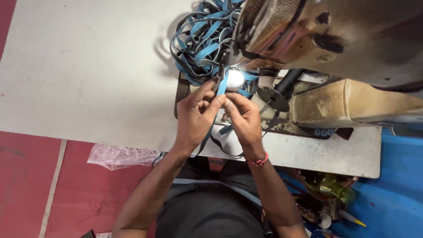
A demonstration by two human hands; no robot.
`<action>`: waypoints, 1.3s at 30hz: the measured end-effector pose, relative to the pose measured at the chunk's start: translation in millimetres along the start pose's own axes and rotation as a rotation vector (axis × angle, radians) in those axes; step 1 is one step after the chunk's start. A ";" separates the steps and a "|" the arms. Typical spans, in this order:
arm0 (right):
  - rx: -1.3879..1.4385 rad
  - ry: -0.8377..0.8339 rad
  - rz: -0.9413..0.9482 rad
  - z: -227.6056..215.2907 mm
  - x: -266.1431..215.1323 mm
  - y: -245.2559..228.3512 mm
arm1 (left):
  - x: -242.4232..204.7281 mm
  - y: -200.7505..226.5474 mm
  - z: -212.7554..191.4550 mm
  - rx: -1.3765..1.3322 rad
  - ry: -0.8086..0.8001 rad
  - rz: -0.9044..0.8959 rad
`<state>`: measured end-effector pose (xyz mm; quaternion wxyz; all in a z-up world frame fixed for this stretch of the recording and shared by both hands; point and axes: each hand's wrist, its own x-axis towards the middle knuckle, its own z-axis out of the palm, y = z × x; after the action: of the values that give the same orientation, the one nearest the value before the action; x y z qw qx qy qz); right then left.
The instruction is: The person is sewing and preparing blue fabric straps using an industrial sewing machine.
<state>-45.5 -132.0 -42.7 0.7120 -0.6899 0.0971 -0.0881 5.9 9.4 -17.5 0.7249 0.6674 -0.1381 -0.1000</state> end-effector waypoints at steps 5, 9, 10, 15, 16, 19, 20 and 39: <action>0.093 -0.041 -0.005 3.8 2.5 -1.5 | 2.6 0.5 -0.7 0.108 0.059 0.058; 0.118 -0.022 -0.046 6.3 4.9 2.7 | -0.3 3.3 1.0 0.169 0.103 0.058; 0.064 -0.023 -0.050 8.2 5.8 -1.8 | -0.7 2.8 1.8 0.204 0.118 0.086; 0.108 0.024 -0.039 12.2 5.0 -2.0 | -1.8 -2.6 2.4 0.248 0.118 0.097; 0.079 0.047 -0.050 13.5 5.7 -4.6 | -1.6 -2.9 2.5 0.254 0.112 0.092; 0.080 0.048 -0.034 15.2 4.7 -8.8 | -1.8 1.0 1.7 0.240 0.094 0.085; 0.079 0.047 -0.033 15.1 5.1 -8.1 | -1.6 -0.1 1.6 0.240 0.095 0.083; 0.074 0.040 -0.058 15.0 6.7 -6.4 | -0.6 -6.0 4.4 0.218 0.125 0.133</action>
<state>-35.1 -119.5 -36.0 0.7320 -0.6638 0.0878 -0.1260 4.1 4.9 -23.2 0.6605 0.7364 -0.1464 0.0056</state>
